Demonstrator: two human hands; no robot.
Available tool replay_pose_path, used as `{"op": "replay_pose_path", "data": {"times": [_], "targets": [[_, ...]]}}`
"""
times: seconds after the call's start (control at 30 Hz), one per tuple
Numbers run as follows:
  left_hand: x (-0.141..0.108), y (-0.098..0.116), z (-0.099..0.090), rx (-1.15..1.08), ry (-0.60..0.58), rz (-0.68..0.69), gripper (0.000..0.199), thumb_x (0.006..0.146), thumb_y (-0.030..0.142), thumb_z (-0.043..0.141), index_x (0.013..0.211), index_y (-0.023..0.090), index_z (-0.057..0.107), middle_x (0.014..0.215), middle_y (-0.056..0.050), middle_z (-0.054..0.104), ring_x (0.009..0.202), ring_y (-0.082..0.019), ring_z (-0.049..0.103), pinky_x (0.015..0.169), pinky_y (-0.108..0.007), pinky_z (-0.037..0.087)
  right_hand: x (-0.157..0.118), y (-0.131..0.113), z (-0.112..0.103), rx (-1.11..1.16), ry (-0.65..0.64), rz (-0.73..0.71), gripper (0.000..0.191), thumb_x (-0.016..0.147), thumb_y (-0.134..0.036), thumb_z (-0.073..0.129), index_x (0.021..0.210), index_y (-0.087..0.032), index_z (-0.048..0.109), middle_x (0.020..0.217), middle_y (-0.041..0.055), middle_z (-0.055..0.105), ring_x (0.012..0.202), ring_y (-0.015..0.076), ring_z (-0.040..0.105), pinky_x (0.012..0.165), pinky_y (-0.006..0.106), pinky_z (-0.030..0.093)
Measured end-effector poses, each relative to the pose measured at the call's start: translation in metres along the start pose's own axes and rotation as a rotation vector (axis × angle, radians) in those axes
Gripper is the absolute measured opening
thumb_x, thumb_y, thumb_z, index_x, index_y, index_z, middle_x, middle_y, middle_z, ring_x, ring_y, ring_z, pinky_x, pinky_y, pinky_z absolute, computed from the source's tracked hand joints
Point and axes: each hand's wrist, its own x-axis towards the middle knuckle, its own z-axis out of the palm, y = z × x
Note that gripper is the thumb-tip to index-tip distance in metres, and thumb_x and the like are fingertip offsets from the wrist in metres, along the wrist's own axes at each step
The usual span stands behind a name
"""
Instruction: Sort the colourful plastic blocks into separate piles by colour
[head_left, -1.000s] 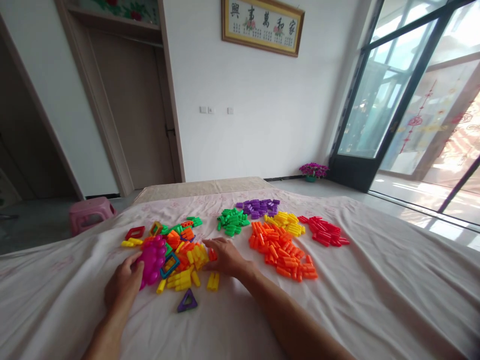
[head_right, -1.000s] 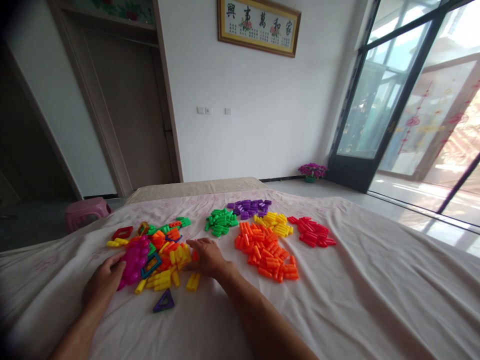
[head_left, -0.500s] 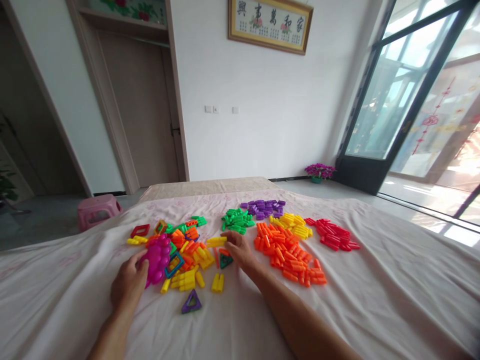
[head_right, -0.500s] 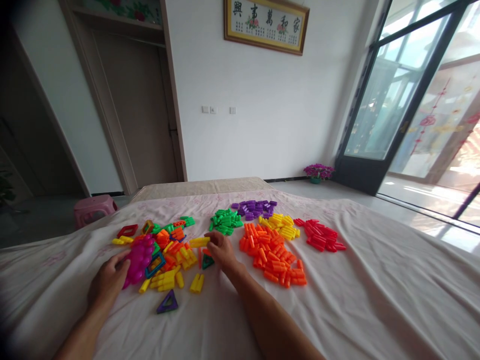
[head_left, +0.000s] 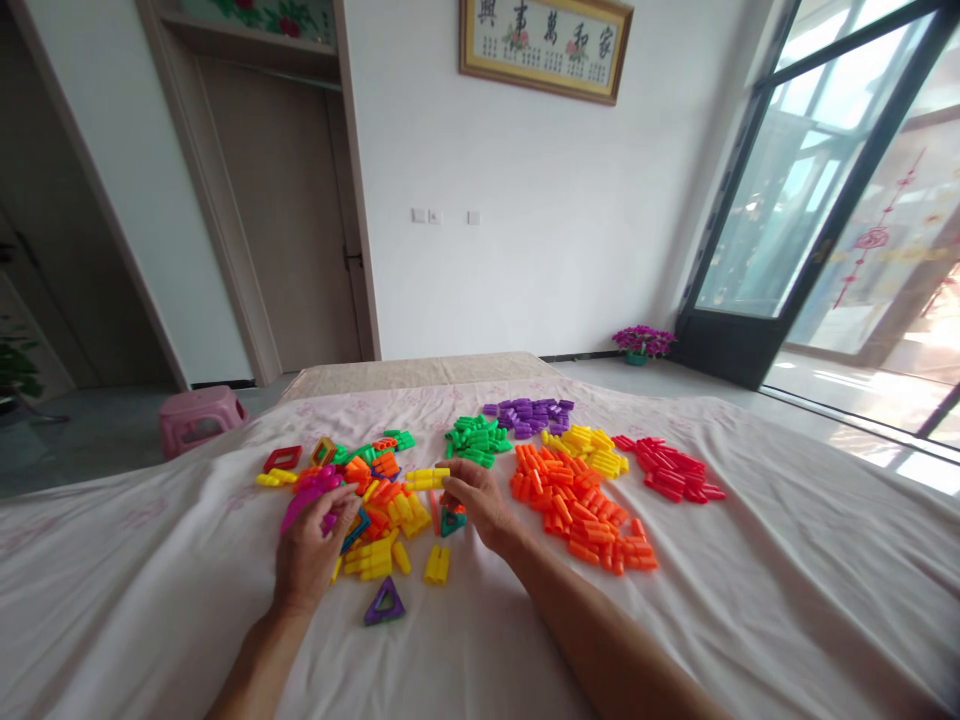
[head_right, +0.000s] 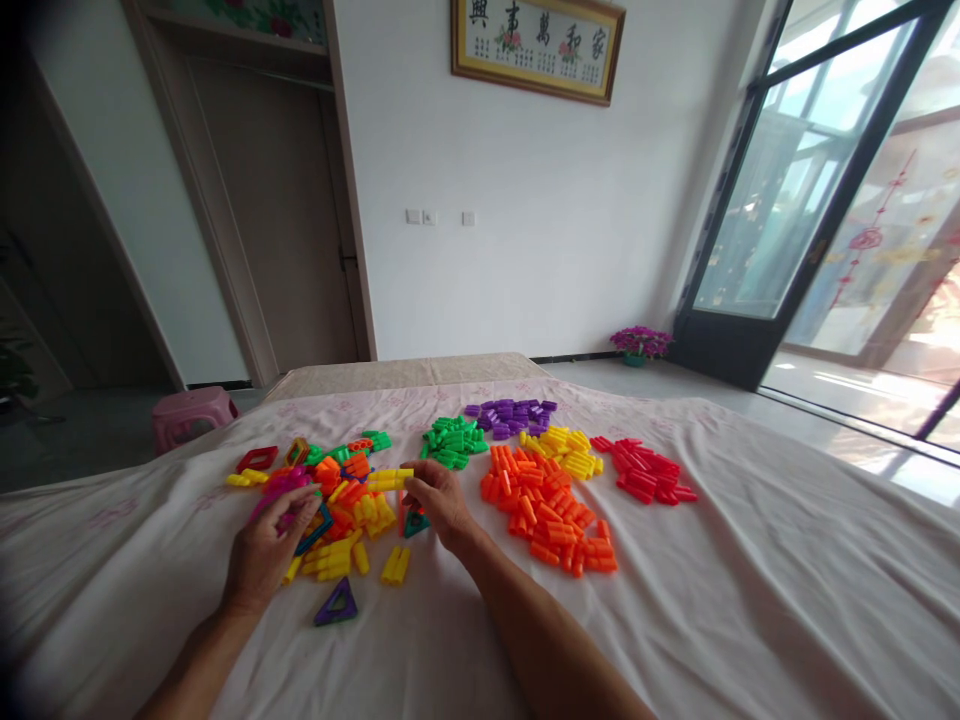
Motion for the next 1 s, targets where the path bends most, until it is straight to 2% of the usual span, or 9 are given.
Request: {"op": "replay_pose_path", "data": {"times": [0.17,0.33,0.4,0.53,0.7,0.8,0.9,1.0], "targets": [[-0.008,0.023,0.023,-0.255,-0.218,-0.075,0.057,0.084,0.063,0.065,0.119,0.019,0.077,0.107,-0.01,0.083,0.102,-0.026,0.077,0.089,-0.034,0.06,-0.009,0.001,0.014,-0.016,-0.133,0.04,0.036,0.072,-0.042,0.078,0.096,-0.017,0.072,0.072,-0.0012,0.066,0.061,0.0117,0.059,0.055,0.024,0.045],[-0.01,0.031,0.029,-0.362,-0.265,-0.174,0.058,0.079,0.065,0.069,0.105,0.015,0.078,0.106,-0.012,0.083,0.098,-0.028,0.078,0.087,-0.036,0.062,-0.01,0.007,0.017,-0.048,-0.154,0.043,0.038,0.073,-0.048,0.08,0.094,-0.017,0.071,0.069,-0.0019,0.065,0.059,0.0108,0.058,0.056,0.023,0.045],[-0.009,0.03,0.028,-0.331,-0.242,-0.194,0.058,0.078,0.066,0.068,0.104,0.015,0.078,0.105,-0.012,0.083,0.098,-0.029,0.078,0.087,-0.035,0.062,-0.008,0.007,0.014,-0.057,-0.105,0.022,0.04,0.073,-0.051,0.079,0.092,-0.018,0.071,0.068,-0.0022,0.064,0.058,0.0109,0.058,0.055,0.024,0.045],[-0.005,0.021,0.024,-0.213,-0.167,-0.211,0.056,0.08,0.065,0.064,0.105,0.016,0.076,0.102,-0.012,0.083,0.097,-0.029,0.078,0.085,-0.035,0.062,0.0,0.004,0.005,-0.016,0.083,-0.037,0.045,0.071,-0.056,0.08,0.095,-0.018,0.071,0.074,-0.0003,0.067,0.062,0.0123,0.06,0.058,0.025,0.047],[-0.006,0.014,0.025,-0.037,-0.154,-0.09,0.04,0.084,0.055,0.061,0.102,0.022,0.076,0.102,-0.009,0.082,0.097,-0.027,0.076,0.09,-0.036,0.059,0.012,0.008,-0.012,-0.088,0.202,-0.066,0.049,0.069,-0.055,0.078,0.101,-0.018,0.072,0.089,0.0042,0.072,0.069,0.016,0.064,0.06,0.028,0.049],[-0.005,0.014,0.024,-0.037,-0.118,-0.045,0.044,0.086,0.054,0.059,0.11,0.02,0.075,0.11,-0.011,0.081,0.098,-0.026,0.075,0.088,-0.036,0.058,0.016,0.013,-0.026,-0.212,0.302,-0.082,0.045,0.071,-0.053,0.076,0.099,-0.018,0.073,0.086,0.0044,0.072,0.071,0.018,0.064,0.061,0.029,0.049],[0.0,0.011,0.012,-0.02,0.002,-0.048,0.049,0.091,0.054,0.052,0.116,0.018,0.073,0.12,-0.013,0.078,0.101,-0.026,0.073,0.089,-0.037,0.058,0.019,0.012,-0.039,-0.226,0.378,-0.077,0.05,0.068,-0.054,0.077,0.101,-0.017,0.073,0.081,0.0039,0.071,0.071,0.0195,0.065,0.062,0.03,0.05],[0.006,0.0,-0.01,0.119,0.156,-0.05,0.049,0.095,0.05,0.043,0.119,0.018,0.073,0.128,-0.014,0.074,0.117,-0.028,0.068,0.102,-0.04,0.053,0.024,-0.002,-0.055,-0.186,0.415,-0.096,0.056,0.063,-0.055,0.079,0.103,-0.015,0.073,0.085,0.0051,0.072,0.071,0.0191,0.066,0.062,0.03,0.05]]}}
